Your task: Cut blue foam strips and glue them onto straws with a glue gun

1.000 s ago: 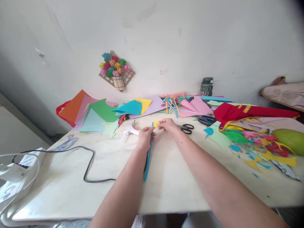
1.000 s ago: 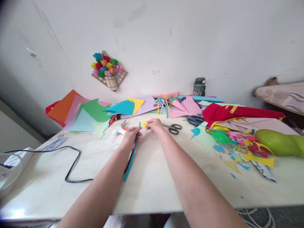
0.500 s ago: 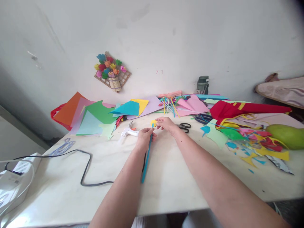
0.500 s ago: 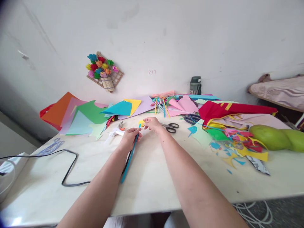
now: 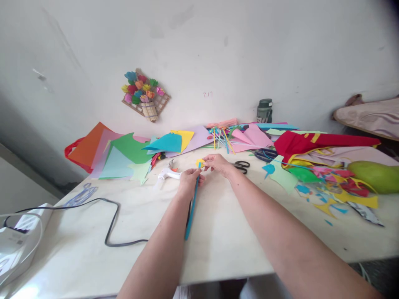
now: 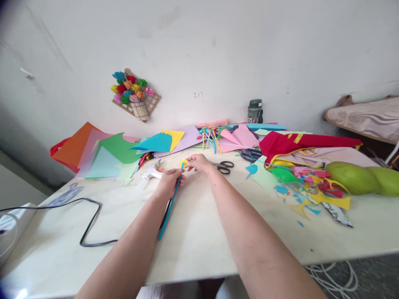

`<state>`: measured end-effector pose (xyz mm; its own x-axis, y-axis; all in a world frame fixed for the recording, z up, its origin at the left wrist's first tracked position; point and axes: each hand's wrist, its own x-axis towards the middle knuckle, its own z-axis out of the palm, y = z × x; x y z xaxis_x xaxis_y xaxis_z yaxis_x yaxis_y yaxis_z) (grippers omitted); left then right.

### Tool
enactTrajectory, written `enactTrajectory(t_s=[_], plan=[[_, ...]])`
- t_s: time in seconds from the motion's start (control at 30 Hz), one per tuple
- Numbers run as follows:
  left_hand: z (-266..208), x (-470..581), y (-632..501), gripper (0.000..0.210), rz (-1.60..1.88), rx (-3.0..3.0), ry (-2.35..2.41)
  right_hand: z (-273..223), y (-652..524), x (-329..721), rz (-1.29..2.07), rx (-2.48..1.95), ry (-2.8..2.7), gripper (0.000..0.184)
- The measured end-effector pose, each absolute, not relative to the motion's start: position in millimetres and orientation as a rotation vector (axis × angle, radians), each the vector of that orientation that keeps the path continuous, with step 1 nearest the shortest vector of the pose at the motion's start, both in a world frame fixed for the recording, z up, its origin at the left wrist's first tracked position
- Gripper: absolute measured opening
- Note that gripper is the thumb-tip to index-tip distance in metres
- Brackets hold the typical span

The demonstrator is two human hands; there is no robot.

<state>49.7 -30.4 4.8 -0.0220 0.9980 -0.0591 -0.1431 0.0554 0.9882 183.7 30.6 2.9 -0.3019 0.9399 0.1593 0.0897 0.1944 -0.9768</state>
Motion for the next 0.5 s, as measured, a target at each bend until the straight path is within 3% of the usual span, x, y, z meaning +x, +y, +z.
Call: enactTrajectory(t_s=[0.5], plan=[[2.3,48.3,-29.0,0.029,1.236,1.075,1.135,11.8,22.6,184.5,1.253,-1.008,-1.609,0.014]])
